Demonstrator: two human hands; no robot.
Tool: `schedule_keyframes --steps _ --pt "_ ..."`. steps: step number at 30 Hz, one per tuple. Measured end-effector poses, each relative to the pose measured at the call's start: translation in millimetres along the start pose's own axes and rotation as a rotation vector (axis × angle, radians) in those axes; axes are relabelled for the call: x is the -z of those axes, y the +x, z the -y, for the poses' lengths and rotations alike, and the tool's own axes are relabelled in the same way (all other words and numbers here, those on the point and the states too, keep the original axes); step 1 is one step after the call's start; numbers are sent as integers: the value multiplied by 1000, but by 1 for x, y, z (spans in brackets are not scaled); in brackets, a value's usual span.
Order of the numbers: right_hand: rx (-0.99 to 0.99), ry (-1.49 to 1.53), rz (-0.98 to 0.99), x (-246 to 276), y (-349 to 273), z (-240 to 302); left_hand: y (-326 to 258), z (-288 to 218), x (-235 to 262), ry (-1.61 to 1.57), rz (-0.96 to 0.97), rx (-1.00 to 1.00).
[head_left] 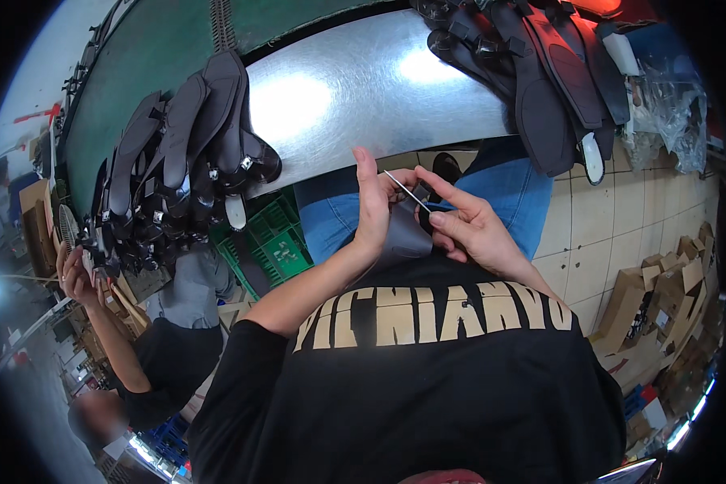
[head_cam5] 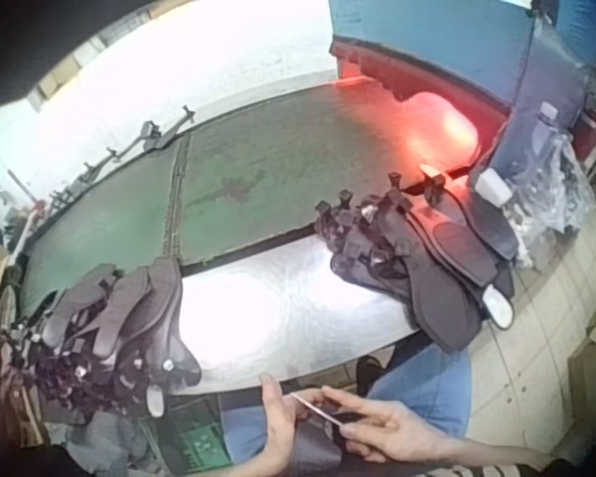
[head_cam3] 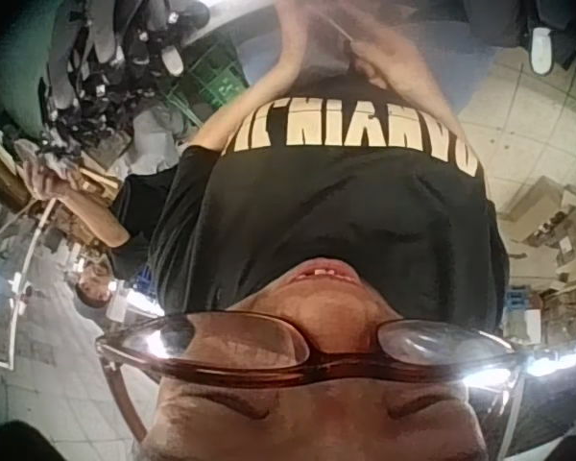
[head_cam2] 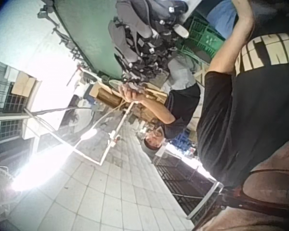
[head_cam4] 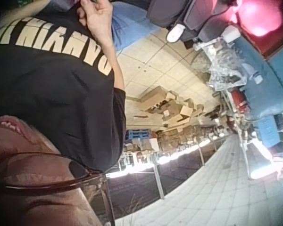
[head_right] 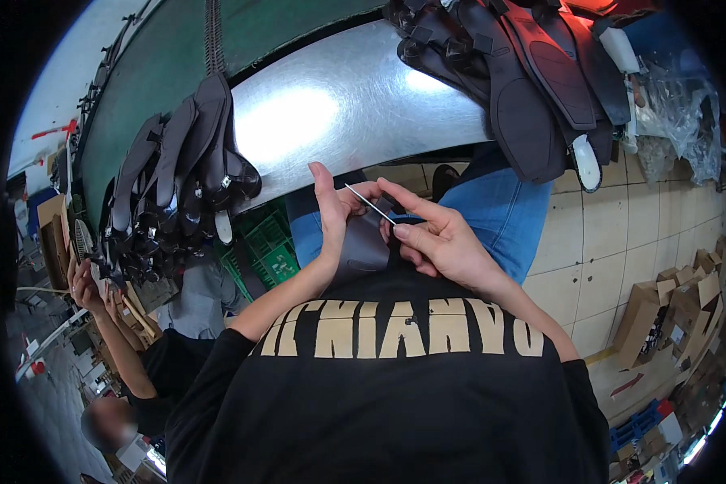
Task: The person uses a small metal tool to press a buckle onto the strap of a sandal. They pick up sandals from a pile on the left, perform the pressing action, and place the finished items on the right side of the table.
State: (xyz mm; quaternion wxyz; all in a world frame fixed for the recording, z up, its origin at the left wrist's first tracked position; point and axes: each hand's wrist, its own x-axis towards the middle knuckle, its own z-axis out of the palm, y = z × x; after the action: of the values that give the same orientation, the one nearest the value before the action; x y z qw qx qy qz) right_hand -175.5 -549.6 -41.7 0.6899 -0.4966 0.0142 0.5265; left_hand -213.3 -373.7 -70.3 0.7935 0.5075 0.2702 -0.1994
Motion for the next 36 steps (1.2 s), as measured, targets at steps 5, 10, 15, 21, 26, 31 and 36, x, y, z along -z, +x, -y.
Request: schedule_keyframes --steps 5,10,15,21,26,31,36 --pt "67 69 -11 3 3 -10 -4 4 -10 -62 -125 18" --pt "86 176 0 10 3 -19 2 14 -7 -69 -92 -16" --pt "81 174 -9 12 6 -17 16 31 5 4 -41 -52" --pt "62 197 -46 11 5 -16 14 31 4 -205 49 -34" --pt "49 128 -85 11 2 -3 16 26 3 -148 -114 52" --pt "117 43 59 25 9 -5 16 1 -20 -117 -201 119" --pt "201 -81 40 19 3 -4 26 5 -36 -125 -433 -10"
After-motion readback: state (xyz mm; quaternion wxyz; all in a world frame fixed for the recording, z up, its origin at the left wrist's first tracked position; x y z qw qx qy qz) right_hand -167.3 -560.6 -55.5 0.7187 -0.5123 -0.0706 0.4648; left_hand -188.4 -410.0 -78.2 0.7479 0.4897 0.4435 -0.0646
